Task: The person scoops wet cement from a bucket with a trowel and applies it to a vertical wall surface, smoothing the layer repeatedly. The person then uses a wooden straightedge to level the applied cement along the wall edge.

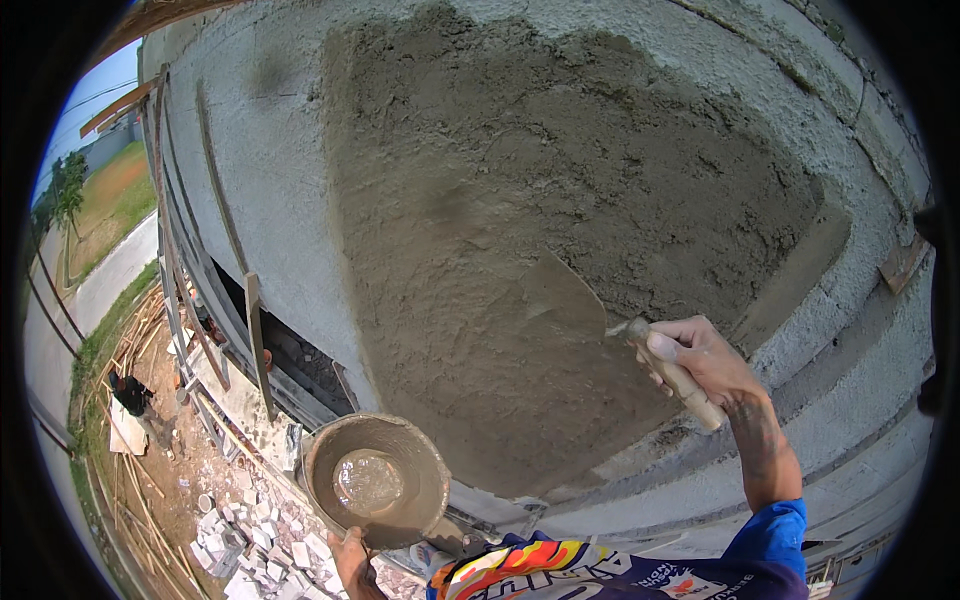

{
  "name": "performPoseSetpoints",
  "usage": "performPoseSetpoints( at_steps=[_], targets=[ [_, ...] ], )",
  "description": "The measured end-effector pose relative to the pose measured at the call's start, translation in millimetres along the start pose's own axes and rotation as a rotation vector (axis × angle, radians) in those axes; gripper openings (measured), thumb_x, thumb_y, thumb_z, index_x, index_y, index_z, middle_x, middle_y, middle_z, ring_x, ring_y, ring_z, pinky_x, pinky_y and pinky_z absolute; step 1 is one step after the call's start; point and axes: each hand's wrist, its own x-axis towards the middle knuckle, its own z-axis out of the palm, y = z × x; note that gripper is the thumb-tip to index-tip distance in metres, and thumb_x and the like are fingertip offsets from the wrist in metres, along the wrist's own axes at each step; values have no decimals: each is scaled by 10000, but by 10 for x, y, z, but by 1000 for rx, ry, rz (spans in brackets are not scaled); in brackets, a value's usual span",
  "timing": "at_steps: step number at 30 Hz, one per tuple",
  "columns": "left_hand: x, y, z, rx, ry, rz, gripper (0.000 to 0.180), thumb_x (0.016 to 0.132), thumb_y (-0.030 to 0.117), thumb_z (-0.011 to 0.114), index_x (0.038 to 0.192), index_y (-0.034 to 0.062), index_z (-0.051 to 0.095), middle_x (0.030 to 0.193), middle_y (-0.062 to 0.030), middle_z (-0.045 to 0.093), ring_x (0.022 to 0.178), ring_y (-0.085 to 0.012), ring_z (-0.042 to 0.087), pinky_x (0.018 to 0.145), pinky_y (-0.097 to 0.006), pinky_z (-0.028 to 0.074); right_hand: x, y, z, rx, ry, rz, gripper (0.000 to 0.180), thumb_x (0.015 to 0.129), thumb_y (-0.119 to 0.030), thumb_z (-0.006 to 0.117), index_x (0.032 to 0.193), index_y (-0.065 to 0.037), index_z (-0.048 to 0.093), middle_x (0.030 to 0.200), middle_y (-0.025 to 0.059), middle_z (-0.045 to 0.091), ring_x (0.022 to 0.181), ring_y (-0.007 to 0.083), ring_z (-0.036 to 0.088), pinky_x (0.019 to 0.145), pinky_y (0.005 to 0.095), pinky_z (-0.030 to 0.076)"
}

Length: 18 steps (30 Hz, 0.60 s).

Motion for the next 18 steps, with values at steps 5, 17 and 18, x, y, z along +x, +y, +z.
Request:
performPoseSetpoints(
  at_steps=[5, 17, 18],
  targets=[
    [216, -11, 8, 109, -189, 42, 358, 879, 78, 586, 1210, -5, 476, 934, -129, 641, 716, -231, 658, 578, -376, 597, -575, -98, -266, 114, 474, -267, 547, 951, -491, 685, 1102, 35, 699, 793, 29, 630, 630, 81, 587, 503, 255, 454],
    [-182, 842, 556, 494, -204, 555, 388, 825, 140, 661, 1184, -9, 660, 1016, -213, 703, 883, -304, 679, 787, -422, 526, 425, 607, 2166, -1081, -51, -852, 576, 837, -94, 674, 1396, 4, 574, 1204, 185, 636, 1072, 317, 644, 856, 421, 543],
    [-248, 902, 587, 627, -161, 607, 379, 832, 139, 657, 1182, -7, 662, 1022, -217, 701, 884, -314, 681, 789, -422, 526, 567, 634, 2346, -1205, -49, -891, 600, 831, -96, 663, 1410, 19, 558, 1203, 178, 629, 1113, 315, 624, 880, 424, 535]
  ],
)
